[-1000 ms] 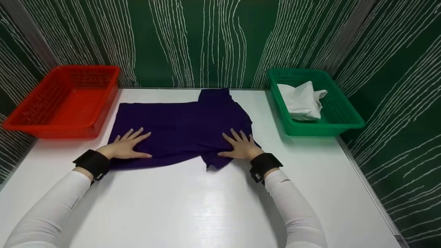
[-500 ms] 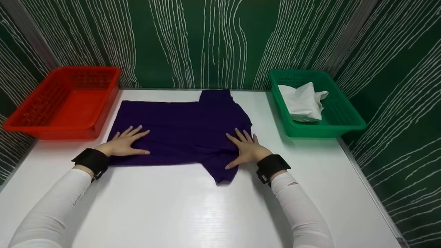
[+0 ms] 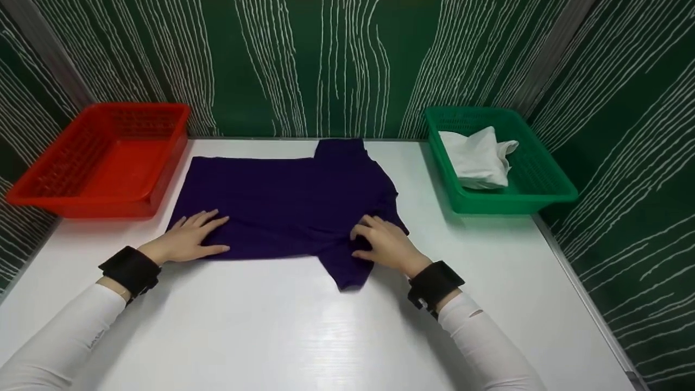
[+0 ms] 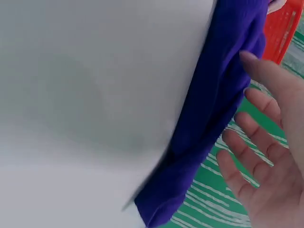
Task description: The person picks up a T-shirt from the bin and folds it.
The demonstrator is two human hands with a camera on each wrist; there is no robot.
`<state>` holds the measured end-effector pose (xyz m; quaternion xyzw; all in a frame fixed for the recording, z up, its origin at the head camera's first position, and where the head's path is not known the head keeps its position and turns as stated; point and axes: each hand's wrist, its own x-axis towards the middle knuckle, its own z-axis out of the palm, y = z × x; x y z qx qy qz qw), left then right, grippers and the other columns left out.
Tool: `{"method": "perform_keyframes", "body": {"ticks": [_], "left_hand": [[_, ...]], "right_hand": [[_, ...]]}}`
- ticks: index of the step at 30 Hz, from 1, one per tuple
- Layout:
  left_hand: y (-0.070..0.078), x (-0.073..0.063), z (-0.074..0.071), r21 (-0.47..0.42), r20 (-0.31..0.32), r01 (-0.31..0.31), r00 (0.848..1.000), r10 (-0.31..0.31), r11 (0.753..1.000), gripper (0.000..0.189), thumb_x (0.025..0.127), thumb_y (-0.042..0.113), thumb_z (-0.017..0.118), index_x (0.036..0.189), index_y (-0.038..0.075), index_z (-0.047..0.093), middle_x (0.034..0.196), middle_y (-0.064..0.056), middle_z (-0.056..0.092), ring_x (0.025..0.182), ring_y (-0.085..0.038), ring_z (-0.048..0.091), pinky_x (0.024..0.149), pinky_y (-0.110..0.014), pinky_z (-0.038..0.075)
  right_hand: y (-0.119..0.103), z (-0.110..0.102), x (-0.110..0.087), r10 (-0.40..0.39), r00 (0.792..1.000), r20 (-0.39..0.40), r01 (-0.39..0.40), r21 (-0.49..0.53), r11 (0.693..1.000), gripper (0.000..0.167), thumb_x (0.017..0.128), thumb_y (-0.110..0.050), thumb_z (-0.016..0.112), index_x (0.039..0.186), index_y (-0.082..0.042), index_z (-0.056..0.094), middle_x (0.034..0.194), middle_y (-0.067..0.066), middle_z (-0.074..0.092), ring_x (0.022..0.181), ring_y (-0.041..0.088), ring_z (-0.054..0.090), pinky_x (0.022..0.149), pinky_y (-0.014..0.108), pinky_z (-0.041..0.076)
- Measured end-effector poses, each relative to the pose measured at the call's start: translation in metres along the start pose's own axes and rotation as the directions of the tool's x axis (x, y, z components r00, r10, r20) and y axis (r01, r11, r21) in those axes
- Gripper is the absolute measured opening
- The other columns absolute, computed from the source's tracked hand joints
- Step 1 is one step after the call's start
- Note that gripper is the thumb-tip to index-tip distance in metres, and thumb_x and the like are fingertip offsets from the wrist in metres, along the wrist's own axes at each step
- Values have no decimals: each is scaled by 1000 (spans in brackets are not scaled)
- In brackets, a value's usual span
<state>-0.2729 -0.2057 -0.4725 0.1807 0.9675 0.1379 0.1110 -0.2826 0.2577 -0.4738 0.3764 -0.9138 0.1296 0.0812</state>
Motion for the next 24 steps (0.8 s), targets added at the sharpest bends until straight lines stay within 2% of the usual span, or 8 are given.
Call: {"method": "perform_keyframes", "body": {"ticks": [2,5,9,12,16,20,24], "left_hand": [[-2,2,1,-3,-2,-6,1000,6,1000,80,100,53,58,162,11,31,170,-25,21,156,-53,18,122,-77,14],[-4,4,2,-24,9,-3,1000,3,1000,81,99,54,58,163,13,29,171,-23,17,157,-51,15,122,-77,12],[-7,5,4,-41,41,8,999,-6,999,83,99,56,57,164,16,25,173,-20,12,159,-50,10,122,-77,8],[-8,5,4,-44,56,14,998,-11,999,84,99,56,57,164,16,23,173,-20,11,159,-50,8,122,-77,7],[-10,5,3,-47,59,18,998,-16,999,84,99,56,57,165,16,23,173,-20,10,159,-51,8,122,-78,7],[-8,3,5,-50,30,15,999,-13,999,83,100,55,57,164,15,25,173,-21,12,159,-51,10,122,-77,8],[-2,-7,10,-21,-57,-12,998,11,1000,80,99,52,60,162,12,31,170,-24,22,156,-51,22,121,-77,17]], "right_hand": [[-1,2,0,-16,1000,20,16,-6,1000,31,85,-30,84,107,-12,73,106,5,66,94,20,65,81,39,58],[0,5,-2,-6,997,71,5,3,1000,38,87,-34,82,115,-10,72,110,7,65,98,23,64,83,41,57],[2,5,-8,15,989,147,-24,60,998,63,83,-40,85,132,-8,64,125,16,59,112,35,60,90,54,54],[2,2,-14,1,979,205,-24,110,994,79,79,-43,87,142,-7,56,135,23,53,121,42,55,94,64,50],[-1,-4,-19,2,964,267,-40,137,990,86,79,-44,86,149,-8,51,143,26,48,132,47,49,103,73,41],[-6,-8,-24,32,959,280,-60,89,994,84,78,-48,85,147,-11,55,149,25,50,138,48,49,110,74,36],[-15,-7,-35,38,964,263,-52,46,998,84,74,-58,86,142,-14,62,152,20,53,139,44,52,111,64,44]]}}
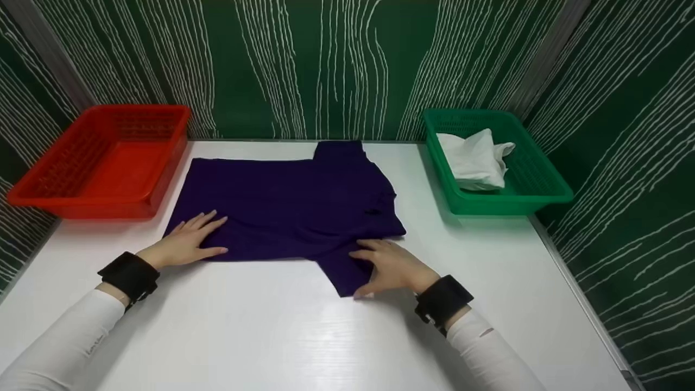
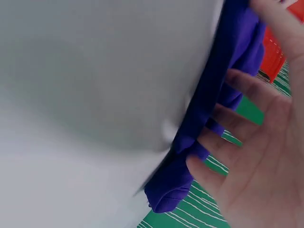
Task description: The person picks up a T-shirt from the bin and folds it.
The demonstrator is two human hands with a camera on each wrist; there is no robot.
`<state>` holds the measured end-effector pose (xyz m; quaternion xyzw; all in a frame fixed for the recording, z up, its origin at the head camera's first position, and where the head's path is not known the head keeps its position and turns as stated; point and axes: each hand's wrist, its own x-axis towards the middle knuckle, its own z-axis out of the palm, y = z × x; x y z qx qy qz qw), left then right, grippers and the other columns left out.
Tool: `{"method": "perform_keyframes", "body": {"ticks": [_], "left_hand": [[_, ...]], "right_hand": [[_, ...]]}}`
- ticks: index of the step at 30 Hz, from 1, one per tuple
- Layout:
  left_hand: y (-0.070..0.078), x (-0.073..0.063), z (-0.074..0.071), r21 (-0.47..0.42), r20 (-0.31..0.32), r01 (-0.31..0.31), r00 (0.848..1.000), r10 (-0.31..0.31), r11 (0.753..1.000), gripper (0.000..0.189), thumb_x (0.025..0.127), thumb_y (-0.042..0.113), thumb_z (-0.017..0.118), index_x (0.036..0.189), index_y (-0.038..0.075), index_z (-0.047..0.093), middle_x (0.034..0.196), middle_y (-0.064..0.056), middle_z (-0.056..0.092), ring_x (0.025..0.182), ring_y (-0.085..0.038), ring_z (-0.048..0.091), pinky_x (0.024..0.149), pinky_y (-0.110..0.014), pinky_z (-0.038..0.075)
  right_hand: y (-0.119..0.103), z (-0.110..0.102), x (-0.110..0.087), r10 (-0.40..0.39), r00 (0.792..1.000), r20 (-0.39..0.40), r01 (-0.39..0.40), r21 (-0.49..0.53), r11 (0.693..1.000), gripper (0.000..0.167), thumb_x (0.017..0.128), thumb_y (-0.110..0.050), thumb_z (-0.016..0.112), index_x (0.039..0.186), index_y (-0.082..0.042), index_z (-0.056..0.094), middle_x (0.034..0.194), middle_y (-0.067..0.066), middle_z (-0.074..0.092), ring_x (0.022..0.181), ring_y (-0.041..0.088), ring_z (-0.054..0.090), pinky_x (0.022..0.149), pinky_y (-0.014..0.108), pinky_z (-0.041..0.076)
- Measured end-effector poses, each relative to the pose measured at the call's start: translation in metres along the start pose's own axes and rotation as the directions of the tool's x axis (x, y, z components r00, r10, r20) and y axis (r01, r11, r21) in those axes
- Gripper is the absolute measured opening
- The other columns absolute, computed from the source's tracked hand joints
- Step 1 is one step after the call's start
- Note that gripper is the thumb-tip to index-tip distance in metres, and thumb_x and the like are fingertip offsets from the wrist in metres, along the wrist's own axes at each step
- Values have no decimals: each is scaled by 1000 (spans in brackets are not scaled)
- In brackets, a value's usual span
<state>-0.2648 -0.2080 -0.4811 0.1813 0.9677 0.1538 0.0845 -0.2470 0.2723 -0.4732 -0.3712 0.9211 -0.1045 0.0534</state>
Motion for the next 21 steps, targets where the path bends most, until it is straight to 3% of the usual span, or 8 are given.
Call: {"method": "perform_keyframes", "body": {"ticks": [3,5,7,11,14,18,21], "left_hand": [[7,-10,2,47,-83,-53,995,57,997,73,95,49,68,153,10,47,158,-23,44,144,-48,44,115,-72,34],[13,-17,3,101,-125,-96,986,108,990,62,89,49,75,137,11,61,140,-18,58,127,-41,58,106,-64,47],[18,-20,2,164,-161,-142,972,169,976,48,85,47,80,117,14,69,117,-10,65,103,-31,64,90,-52,56],[21,-19,3,291,-221,-212,934,281,933,23,86,34,82,95,16,71,93,-4,66,79,-23,62,65,-38,55],[21,-16,1,323,-249,-242,911,328,915,12,89,22,79,92,14,71,90,-5,70,77,-25,67,63,-38,57],[20,-20,-14,200,-257,-228,926,276,953,6,98,17,69,97,11,68,91,-5,72,79,-22,68,68,-39,59],[20,-24,-32,43,-254,-194,947,199,980,7,103,18,61,104,12,65,90,-5,69,79,-18,63,71,-39,56]], "right_hand": [[-6,6,-6,-37,999,-39,36,-27,999,74,76,-54,85,136,-15,67,148,16,58,135,38,57,105,54,53],[-8,10,-8,-95,991,-92,89,-71,994,56,82,-41,85,128,-13,72,137,13,65,125,33,64,97,48,58],[-10,11,-7,-159,975,-154,142,-115,983,34,85,-25,84,116,-12,77,122,8,70,112,27,70,88,41,61],[-11,6,-1,-204,955,-216,175,-146,974,14,85,-6,79,98,-10,76,98,2,72,88,17,71,72,33,59],[-11,-6,1,-159,960,-229,140,-97,985,11,87,-6,74,97,-9,73,93,3,73,83,16,69,70,33,58],[-15,-30,-1,-79,959,-271,99,61,993,14,91,-3,67,103,-5,72,95,3,74,84,12,67,74,34,57],[-19,-51,-6,-57,953,-298,124,213,969,13,89,4,61,97,-3,69,85,0,68,78,3,58,70,25,51]]}}
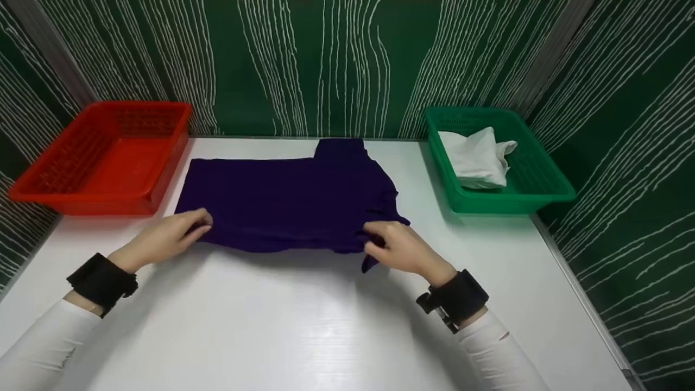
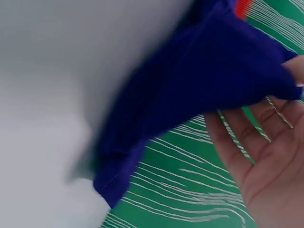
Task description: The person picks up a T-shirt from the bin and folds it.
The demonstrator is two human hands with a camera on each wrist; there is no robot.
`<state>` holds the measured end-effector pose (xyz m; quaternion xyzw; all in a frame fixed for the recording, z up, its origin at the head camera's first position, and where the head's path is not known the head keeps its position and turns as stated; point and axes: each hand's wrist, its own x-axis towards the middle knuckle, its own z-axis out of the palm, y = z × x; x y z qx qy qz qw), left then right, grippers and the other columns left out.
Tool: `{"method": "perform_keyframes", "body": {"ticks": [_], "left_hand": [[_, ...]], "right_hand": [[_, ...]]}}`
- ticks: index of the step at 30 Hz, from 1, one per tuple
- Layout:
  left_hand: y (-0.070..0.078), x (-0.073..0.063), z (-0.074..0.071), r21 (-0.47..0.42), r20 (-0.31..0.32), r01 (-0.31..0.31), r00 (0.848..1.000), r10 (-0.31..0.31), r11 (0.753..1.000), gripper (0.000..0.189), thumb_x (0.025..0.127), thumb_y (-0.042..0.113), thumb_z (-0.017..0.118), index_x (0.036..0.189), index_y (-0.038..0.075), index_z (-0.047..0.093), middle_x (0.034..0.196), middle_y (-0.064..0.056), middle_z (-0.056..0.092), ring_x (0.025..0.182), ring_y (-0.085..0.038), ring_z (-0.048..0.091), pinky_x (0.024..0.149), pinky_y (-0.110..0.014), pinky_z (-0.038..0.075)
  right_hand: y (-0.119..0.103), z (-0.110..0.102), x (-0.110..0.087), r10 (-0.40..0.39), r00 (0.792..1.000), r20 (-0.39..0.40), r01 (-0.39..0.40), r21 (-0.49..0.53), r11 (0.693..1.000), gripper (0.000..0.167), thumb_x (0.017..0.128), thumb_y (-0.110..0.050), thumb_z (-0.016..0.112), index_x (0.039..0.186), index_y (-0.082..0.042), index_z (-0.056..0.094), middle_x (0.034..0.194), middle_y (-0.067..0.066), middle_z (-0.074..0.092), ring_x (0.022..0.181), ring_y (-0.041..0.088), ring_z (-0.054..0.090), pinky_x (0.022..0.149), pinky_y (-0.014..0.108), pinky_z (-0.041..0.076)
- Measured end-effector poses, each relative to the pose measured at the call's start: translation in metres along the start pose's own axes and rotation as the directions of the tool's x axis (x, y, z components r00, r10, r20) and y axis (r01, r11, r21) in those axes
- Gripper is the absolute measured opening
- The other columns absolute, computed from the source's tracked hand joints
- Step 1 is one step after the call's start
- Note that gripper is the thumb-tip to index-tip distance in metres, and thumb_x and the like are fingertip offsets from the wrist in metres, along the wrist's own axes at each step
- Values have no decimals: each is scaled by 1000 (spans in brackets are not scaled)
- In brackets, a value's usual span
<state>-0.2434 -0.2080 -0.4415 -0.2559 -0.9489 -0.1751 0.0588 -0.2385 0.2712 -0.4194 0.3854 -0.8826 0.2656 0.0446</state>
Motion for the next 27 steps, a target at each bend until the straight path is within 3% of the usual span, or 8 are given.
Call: {"method": "perform_keyframes", "body": {"ticks": [2,4,8,12,16,19,23,27], "left_hand": [[0,1,-10,-72,22,38,999,-36,997,10,104,20,60,106,13,66,90,-4,69,79,-17,62,74,-38,54],[0,1,-17,-111,56,59,997,-53,992,13,104,22,60,107,13,68,91,-3,70,81,-17,63,77,-38,54],[2,-3,-15,-62,103,71,993,-65,995,21,101,29,64,112,12,72,104,-7,74,98,-24,70,88,-46,58],[4,-8,-1,18,149,71,986,-73,997,36,97,36,69,123,11,70,125,-14,70,118,-37,66,98,-57,55],[6,-12,17,24,248,88,964,-91,996,62,89,50,75,138,13,64,145,-20,60,133,-45,56,109,-65,45],[8,-14,27,7,318,121,941,-117,993,82,84,58,76,149,16,54,160,-23,44,146,-50,42,117,-72,33],[10,-13,33,-19,371,163,917,-144,987,91,86,59,74,160,19,38,170,-22,23,155,-54,20,117,-81,19],[7,-10,33,-18,394,181,905,-159,983,93,89,59,71,163,21,30,173,-21,15,157,-55,10,116,-84,12]], "right_hand": [[-6,-12,1,-27,999,39,24,95,995,13,89,6,59,88,-5,66,79,1,63,78,-3,51,69,20,46],[-11,-21,1,-66,986,154,32,217,976,18,94,4,56,85,-8,67,78,4,66,79,-4,54,72,19,46],[-11,-18,4,-18,945,326,-88,306,948,33,108,-12,47,90,-11,74,88,8,75,86,3,65,81,21,53],[-1,8,6,106,969,224,-131,98,987,23,105,-25,58,109,-9,74,107,10,76,100,19,71,89,35,58],[8,34,2,163,963,214,-150,-76,986,50,99,-35,68,138,-3,61,141,24,60,130,46,57,106,62,48],[12,46,-1,224,927,300,-201,-106,974,71,96,-44,69,153,-8,47,160,31,37,146,59,33,115,75,29],[18,55,-2,295,861,414,-263,-133,956,93,90,-56,71,163,-15,28,171,27,12,155,60,6,119,80,9],[23,56,-1,332,825,457,-287,-168,943,107,84,-61,75,165,-19,18,173,23,1,157,57,-3,119,80,3]]}}
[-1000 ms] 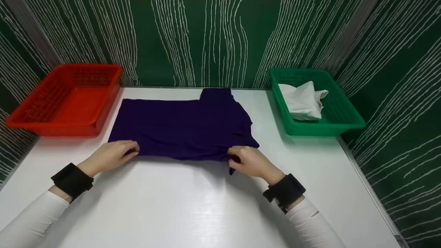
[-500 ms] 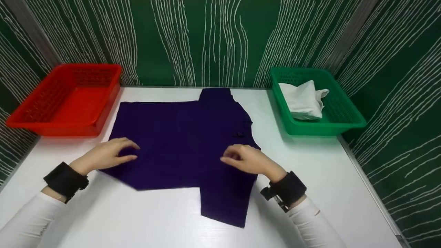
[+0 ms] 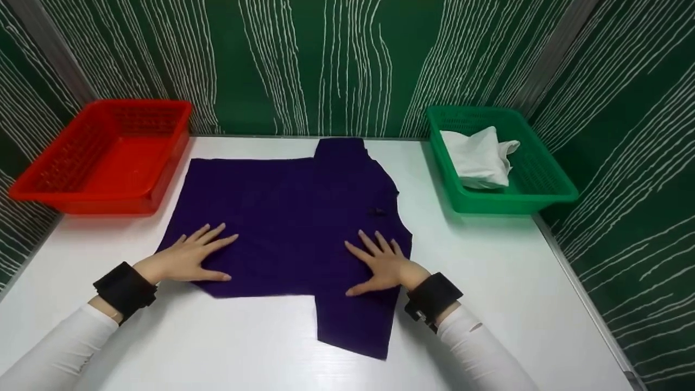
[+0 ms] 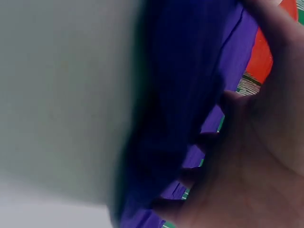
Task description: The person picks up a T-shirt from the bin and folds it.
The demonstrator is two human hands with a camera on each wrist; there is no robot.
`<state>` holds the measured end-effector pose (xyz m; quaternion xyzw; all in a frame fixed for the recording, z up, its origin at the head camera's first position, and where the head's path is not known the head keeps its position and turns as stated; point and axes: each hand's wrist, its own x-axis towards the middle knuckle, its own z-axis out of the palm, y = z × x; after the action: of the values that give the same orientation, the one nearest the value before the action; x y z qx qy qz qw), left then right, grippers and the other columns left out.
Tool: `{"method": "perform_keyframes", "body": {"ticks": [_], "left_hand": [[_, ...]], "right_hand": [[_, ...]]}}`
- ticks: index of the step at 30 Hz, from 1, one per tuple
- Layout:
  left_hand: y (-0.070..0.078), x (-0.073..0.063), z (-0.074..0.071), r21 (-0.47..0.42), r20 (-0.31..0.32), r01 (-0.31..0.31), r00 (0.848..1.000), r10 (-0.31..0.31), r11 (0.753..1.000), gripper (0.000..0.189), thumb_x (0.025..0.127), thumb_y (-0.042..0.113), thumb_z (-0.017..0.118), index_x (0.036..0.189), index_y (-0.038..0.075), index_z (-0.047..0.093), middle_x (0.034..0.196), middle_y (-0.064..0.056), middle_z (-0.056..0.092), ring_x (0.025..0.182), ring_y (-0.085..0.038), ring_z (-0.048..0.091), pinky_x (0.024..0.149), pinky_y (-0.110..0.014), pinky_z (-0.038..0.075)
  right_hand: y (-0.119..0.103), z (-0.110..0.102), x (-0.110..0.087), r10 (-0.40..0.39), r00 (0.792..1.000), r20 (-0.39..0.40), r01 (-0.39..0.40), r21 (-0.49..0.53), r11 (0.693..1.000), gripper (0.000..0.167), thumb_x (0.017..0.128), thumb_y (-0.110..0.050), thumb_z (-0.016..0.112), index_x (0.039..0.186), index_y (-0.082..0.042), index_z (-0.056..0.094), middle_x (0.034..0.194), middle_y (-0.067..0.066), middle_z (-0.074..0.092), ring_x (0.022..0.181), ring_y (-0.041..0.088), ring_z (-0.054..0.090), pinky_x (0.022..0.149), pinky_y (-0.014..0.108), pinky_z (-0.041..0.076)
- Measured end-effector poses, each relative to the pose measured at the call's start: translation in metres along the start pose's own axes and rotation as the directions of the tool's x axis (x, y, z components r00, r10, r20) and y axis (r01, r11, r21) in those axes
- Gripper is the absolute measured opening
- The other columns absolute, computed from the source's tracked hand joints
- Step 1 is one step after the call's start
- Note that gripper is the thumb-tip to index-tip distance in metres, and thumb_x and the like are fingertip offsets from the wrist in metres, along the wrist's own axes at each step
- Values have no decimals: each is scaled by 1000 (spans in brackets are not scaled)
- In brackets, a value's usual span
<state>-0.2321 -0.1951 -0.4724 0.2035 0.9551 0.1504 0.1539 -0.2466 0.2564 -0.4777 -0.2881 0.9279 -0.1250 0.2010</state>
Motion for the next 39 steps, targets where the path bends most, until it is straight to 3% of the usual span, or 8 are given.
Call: {"method": "perform_keyframes", "body": {"ticks": [5,16,22,25,29,33,39], "left_hand": [[-2,10,-1,5,13,0,1000,0,1000,94,89,63,68,164,24,26,174,-18,10,158,-54,6,116,-84,7],[9,47,-2,14,39,-41,998,41,999,95,90,66,65,165,28,21,175,-14,3,160,-50,-2,119,-82,0],[16,62,-3,30,20,-63,998,62,998,92,91,65,64,165,28,23,175,-14,6,160,-48,0,120,-81,3],[23,57,-1,52,-6,-61,998,62,997,88,93,64,62,164,25,27,174,-17,11,160,-49,6,121,-79,9],[35,41,8,94,-49,-69,996,74,993,82,96,62,60,162,21,34,171,-21,20,157,-51,17,120,-77,20],[47,27,17,154,-54,-85,994,95,984,88,91,69,61,161,21,35,170,-21,25,156,-51,23,119,-76,25],[56,18,28,245,-102,-99,987,127,964,93,87,74,61,160,22,37,167,-20,32,152,-50,33,115,-74,34]], "right_hand": [[5,-2,-1,17,1000,5,-17,4,1000,113,81,-63,77,166,-21,15,174,21,-2,157,56,-6,119,81,2],[29,-8,-9,76,997,2,-76,46,996,114,80,-63,77,166,-23,15,173,21,-4,156,57,-8,118,81,-1],[40,-13,-11,103,995,-1,-102,49,994,115,80,-65,77,166,-23,14,174,20,-5,156,56,-9,118,80,-3],[40,-14,-12,107,994,0,-107,53,993,115,80,-65,77,166,-23,14,174,20,-6,156,56,-10,118,80,-4],[38,-15,-12,99,995,1,-99,55,994,116,79,-65,77,166,-22,14,173,21,-6,156,57,-9,118,81,-3],[35,-17,-11,105,994,-5,-105,48,993,115,79,-66,77,166,-21,16,173,23,-3,156,58,-6,118,81,-1],[15,-8,0,111,990,-84,-107,52,993,102,87,-67,68,165,-22,20,174,21,3,158,54,-1,121,78,0]]}}
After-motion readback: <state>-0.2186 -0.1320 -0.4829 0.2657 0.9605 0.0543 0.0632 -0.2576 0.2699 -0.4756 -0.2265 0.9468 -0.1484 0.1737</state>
